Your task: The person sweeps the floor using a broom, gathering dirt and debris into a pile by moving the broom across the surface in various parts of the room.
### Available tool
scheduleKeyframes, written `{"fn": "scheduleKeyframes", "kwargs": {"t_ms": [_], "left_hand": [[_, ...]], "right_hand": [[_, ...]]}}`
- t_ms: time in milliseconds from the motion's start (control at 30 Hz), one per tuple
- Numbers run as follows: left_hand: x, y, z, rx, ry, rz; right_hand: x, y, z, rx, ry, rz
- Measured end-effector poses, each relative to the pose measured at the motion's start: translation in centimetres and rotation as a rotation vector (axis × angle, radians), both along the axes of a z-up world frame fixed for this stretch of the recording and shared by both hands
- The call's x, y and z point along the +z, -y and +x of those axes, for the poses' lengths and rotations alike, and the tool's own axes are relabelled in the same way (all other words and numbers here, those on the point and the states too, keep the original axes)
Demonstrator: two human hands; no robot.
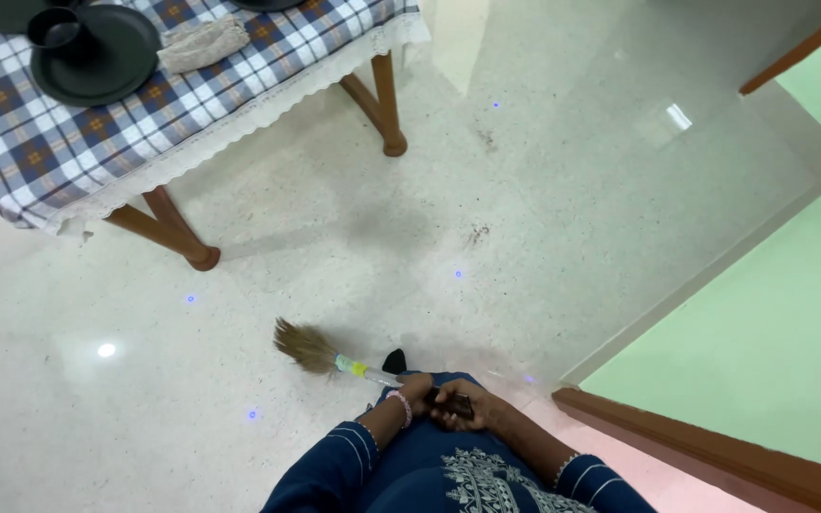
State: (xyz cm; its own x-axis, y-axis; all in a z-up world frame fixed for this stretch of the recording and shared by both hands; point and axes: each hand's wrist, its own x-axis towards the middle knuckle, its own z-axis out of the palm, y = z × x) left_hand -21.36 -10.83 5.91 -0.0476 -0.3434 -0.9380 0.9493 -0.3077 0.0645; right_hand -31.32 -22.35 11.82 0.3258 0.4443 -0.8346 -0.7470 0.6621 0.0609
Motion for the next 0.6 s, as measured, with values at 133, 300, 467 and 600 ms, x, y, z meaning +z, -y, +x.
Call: {"fn": "scheduleKeyframes", "kwargs": {"t_ms": [133,300,467,600], "left_hand": [[1.0,-0.6,1.6,-0.008,0.002,0.046],[2.0,-3.3,3.2,0.121,0.107,0.063],[2.1,-1.3,1.6,0.173,0.149,0.072],[2.0,3.9,-0.9,0.189,0.176,0.044]], "right_hand": [[0.0,-0.6,2.1,0.136,-0.015,-0.035],[0.6,-2.1,6.3,0.266,-0.05,-0.07],[-1.5,0.2,5.4,0.37,-0.072,-0.168],[-1.3,4.9,2.1,0.327,-0.064,-0.257]]}}
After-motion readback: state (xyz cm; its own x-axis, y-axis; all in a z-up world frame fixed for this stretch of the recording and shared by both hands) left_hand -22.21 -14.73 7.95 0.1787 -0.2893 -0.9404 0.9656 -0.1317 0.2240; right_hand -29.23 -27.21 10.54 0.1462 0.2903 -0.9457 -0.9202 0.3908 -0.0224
